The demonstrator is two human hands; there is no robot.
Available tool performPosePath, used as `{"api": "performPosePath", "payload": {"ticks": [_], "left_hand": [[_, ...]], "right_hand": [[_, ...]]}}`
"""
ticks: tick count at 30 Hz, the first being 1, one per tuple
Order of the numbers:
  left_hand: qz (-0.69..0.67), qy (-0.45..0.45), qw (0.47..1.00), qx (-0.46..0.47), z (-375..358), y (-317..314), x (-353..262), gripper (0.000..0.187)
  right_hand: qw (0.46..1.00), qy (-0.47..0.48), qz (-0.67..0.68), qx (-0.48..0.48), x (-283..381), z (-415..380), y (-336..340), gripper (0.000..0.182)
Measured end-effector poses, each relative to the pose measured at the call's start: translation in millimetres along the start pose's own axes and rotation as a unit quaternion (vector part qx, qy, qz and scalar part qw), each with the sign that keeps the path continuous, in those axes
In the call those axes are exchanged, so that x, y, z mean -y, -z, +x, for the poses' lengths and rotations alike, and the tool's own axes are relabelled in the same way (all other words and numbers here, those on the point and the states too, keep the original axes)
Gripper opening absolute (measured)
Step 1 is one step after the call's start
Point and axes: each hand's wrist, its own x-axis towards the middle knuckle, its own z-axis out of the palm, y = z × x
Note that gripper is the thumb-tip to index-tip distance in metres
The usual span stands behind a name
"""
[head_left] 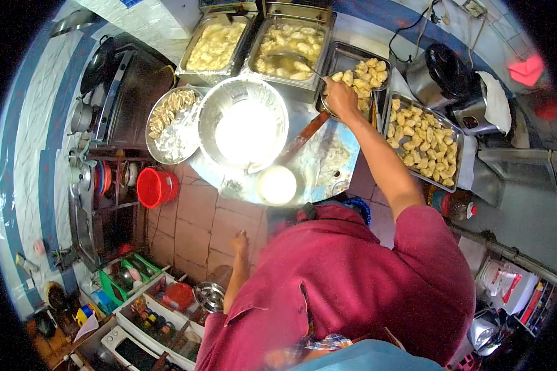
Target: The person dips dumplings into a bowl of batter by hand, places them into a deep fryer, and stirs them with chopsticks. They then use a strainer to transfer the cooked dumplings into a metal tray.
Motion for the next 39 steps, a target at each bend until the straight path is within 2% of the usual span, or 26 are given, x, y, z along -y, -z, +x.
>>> {"api": "performPosePath", "payload": {"ticks": [3,4,7,8,11,12,16,20,23,28,31,35,39], "left_hand": [[-0.002,0.007,1.000,0.003,-1,2,6,0.018],[0.002,0.009,1.000,0.005,-2,3,7,0.017],[-0.025,0.027,0.999,-0.006,-11,1,9,0.017],[-0.029,0.028,0.999,-0.010,-13,0,9,0.020],[-0.018,0.033,0.999,-0.017,-18,0,14,0.027],[-0.001,0.034,0.999,-0.015,-18,1,14,0.026],[-0.003,-0.016,1.000,0.007,4,-3,33,0.029],[0.032,0.033,0.999,0.001,-11,-9,-5,0.033],[-0.002,0.016,1.000,0.012,-6,-12,-15,0.035],[-0.016,-0.019,1.000,-0.005,2,-15,-11,0.029],[0.016,0.001,1.000,-0.006,-36,-13,-32,0.023],[-0.021,0.009,0.999,0.040,6,2,19,0.027],[0.022,0.026,0.998,0.061,5,9,20,0.034]], "right_hand": [[1.000,-0.020,0.015,-0.003,-1,13,-2,0.052],[0.999,-0.033,-0.002,0.024,-2,19,0,0.053],[0.998,0.000,0.055,0.011,-6,12,16,0.053],[0.998,0.004,0.057,-0.006,-3,5,22,0.048],[0.987,0.013,0.161,-0.008,0,-18,49,0.048],[0.985,-0.031,0.167,0.036,0,-19,53,0.048],[0.983,-0.033,0.156,0.087,14,-42,67,0.049],[0.995,-0.027,0.037,0.094,7,-33,38,0.053],[0.997,0.003,0.006,0.082,0,-21,21,0.053],[0.998,0.013,0.060,0.007,-3,-12,44,0.049],[1.000,0.003,0.030,-0.006,-6,16,46,0.046],[0.998,-0.039,0.035,-0.024,-15,57,18,0.048],[0.999,-0.048,0.016,-0.007,-15,78,-5,0.048]]}}
